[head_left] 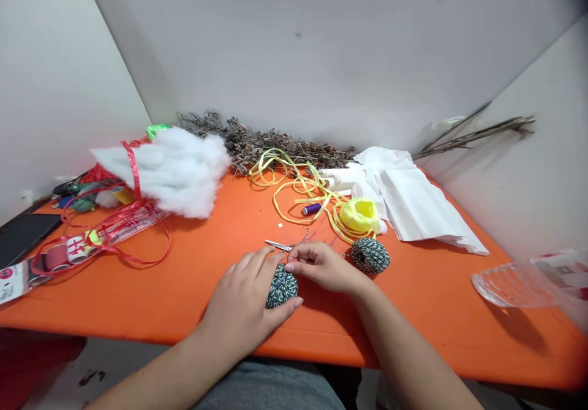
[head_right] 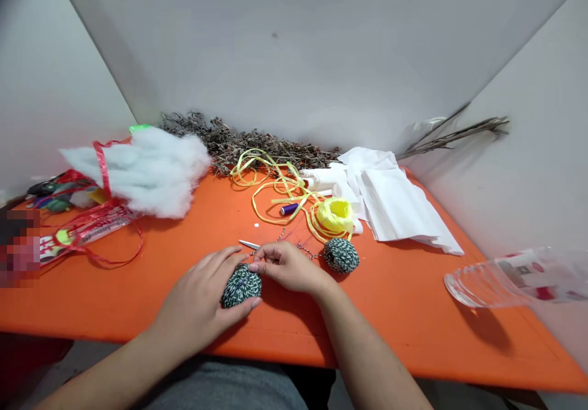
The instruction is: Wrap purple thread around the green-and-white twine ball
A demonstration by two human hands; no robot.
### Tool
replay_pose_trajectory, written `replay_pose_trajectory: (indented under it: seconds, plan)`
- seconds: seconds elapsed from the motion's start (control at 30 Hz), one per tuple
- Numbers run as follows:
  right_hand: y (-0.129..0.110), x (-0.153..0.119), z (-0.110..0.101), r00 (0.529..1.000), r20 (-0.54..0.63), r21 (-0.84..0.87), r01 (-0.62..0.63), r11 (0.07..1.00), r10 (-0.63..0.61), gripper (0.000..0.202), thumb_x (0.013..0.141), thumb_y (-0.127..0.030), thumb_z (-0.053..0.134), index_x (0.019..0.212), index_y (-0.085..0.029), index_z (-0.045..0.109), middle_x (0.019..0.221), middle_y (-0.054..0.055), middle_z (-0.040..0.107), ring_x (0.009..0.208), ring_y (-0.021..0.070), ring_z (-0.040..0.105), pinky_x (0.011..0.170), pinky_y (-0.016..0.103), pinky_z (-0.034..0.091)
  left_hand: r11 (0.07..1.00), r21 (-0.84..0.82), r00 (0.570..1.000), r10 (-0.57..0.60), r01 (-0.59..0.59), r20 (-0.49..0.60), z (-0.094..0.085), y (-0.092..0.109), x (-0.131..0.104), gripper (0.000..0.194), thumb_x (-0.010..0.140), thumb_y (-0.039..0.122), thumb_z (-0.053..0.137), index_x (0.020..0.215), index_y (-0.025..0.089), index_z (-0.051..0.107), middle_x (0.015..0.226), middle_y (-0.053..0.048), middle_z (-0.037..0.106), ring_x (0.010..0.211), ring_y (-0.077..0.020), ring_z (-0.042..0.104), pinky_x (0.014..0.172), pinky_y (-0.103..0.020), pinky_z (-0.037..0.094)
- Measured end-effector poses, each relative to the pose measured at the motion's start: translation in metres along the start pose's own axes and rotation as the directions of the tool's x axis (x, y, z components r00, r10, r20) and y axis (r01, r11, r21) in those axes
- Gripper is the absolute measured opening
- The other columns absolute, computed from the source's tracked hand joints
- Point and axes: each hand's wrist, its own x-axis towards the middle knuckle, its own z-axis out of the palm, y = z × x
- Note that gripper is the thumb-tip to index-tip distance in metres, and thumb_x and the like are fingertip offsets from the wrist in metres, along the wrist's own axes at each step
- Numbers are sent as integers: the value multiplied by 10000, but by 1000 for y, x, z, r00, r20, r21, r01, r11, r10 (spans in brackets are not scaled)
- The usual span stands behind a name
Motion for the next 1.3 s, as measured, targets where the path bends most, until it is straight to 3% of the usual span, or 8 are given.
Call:
replay_pose_trajectory:
  seconds: [0.13,0.2,0.4,0.57,0.73,0.97,1.3]
  plan:
    - [2,0,-1,1000,10,5,1,1000,-1,463,818,-611,718,819,-152,665,626,-44,493,588,111,399,556,253,323,995,35,978,-103,98,182,-2,8,8,487,851,509,666,1176,149,623,1121,-144,707,1022,-363,650,867,-563,543]
    - [1,-1,-1,1000,28,15,2,1000,-3,474,812,-620,718,822,-149,669,647,-33,525,603,115,429,574,256,352,993,-8,971,-112,116,212,-3,4,6,442,837,477,682,1148,167,629,1109,-127,710,1019,-353,649,872,-550,542]
    - [-2,0,6,996,80,27,29,999,-32,451,811,-584,737,784,-139,668,672,-24,562,629,111,462,609,255,375,976,-214,989,-1,34,151,-1,-16,-16,472,781,274,684,1230,227,546,1216,-95,675,1097,-288,636,916,-428,550]
    - [-8,1,12,992,118,43,49,998,-54,417,805,-546,759,761,-142,665,658,-22,578,615,108,472,592,248,390,970,-241,994,19,8,109,-2,-21,-28,502,757,201,652,1234,245,502,1199,-85,669,1055,-272,659,893,-421,572]
    - [-14,-2,16,986,157,76,47,996,-58,427,805,-557,752,769,-140,664,658,-21,580,600,99,456,569,243,376,969,-238,992,90,-67,89,-3,-26,-34,658,777,192,650,1386,272,413,1319,-94,615,1159,-276,633,914,-419,581]
    - [-17,-5,14,980,189,84,40,996,-55,423,797,-546,768,762,-144,643,554,-92,395,516,70,307,494,228,262,937,-338,993,110,-89,44,0,-28,-30,610,755,153,670,1318,286,477,1321,-82,581,1191,-250,612,986,-379,548]
    - [-9,-1,13,991,105,-14,87,996,-85,408,855,-545,709,802,-144,654,723,0,599,669,121,496,632,261,410,914,-390,985,154,-110,83,-2,-37,-29,666,732,94,628,1334,275,408,1404,-98,550,1304,-249,551,1096,-408,480]
